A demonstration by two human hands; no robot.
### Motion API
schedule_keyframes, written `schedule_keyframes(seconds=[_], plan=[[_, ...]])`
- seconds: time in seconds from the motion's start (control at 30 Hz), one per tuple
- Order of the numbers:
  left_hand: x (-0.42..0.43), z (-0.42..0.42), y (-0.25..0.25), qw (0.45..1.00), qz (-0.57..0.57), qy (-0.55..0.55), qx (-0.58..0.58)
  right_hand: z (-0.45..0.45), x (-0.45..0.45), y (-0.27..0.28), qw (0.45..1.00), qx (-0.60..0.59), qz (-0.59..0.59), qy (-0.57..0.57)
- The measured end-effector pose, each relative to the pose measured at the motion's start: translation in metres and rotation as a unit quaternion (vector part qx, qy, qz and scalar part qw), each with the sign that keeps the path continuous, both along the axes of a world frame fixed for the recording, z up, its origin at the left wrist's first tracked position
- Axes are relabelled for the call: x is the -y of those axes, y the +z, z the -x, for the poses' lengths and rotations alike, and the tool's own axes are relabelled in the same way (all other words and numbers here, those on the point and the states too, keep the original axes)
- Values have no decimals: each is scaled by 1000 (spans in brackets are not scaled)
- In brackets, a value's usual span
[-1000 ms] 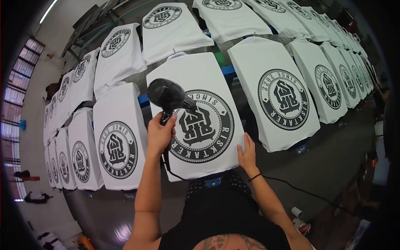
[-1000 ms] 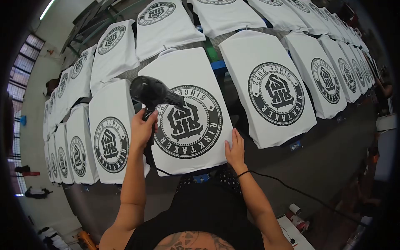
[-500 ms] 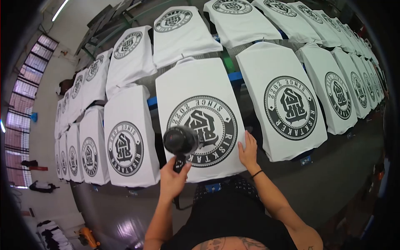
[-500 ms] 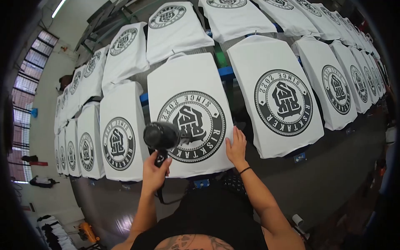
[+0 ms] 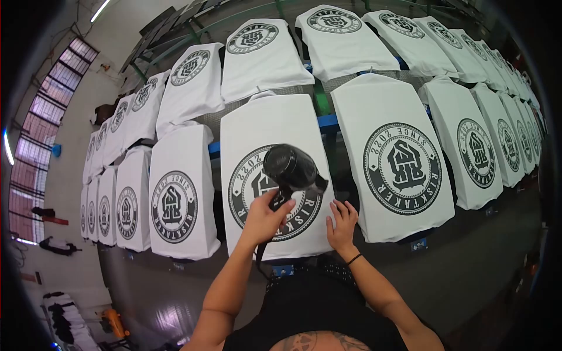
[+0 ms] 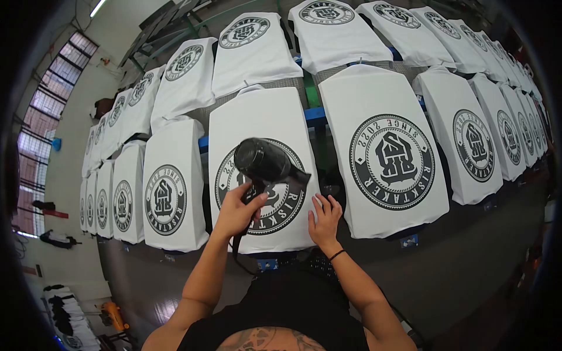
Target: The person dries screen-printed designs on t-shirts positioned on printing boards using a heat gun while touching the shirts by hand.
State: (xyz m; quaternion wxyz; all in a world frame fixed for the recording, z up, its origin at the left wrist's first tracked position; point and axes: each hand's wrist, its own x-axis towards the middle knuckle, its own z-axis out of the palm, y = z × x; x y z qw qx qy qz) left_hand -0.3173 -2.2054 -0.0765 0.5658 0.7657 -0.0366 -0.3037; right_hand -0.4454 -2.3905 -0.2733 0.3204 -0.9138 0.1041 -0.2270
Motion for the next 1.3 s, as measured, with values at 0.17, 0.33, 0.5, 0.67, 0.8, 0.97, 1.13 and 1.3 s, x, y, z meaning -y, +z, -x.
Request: schedule_keyframes(seconds=[0.17, 0.33, 0.5, 0.67, 0.8, 0.97, 1.13, 1.3], plan=[[22, -43, -16, 994, -12, 36, 100, -6, -3, -6, 999, -9, 17, 32], [10, -68, -14, 990, -12, 74, 115, -24, -15, -7, 998, -33, 19, 44], [-16, -83, -16, 984, 12, 137, 117, -52, -26, -12, 995, -53, 68, 56], [-62, -91, -13, 968, -22, 200, 152, -64, -30, -11, 989, -79, 105, 74], [-110, -85, -10, 960, -59, 224, 154, -65, -32, -9, 983, -109, 129, 70], [-152, -59, 6, 959, -69, 249, 118, -67, -34, -11, 977, -138, 147, 67], [-185, -56, 2, 958, -86, 243, 126, -68, -35, -8, 977, -142, 145, 61], [-188, -85, 2, 961, -82, 227, 133, -67, -37, -7, 975, -141, 161, 62]])
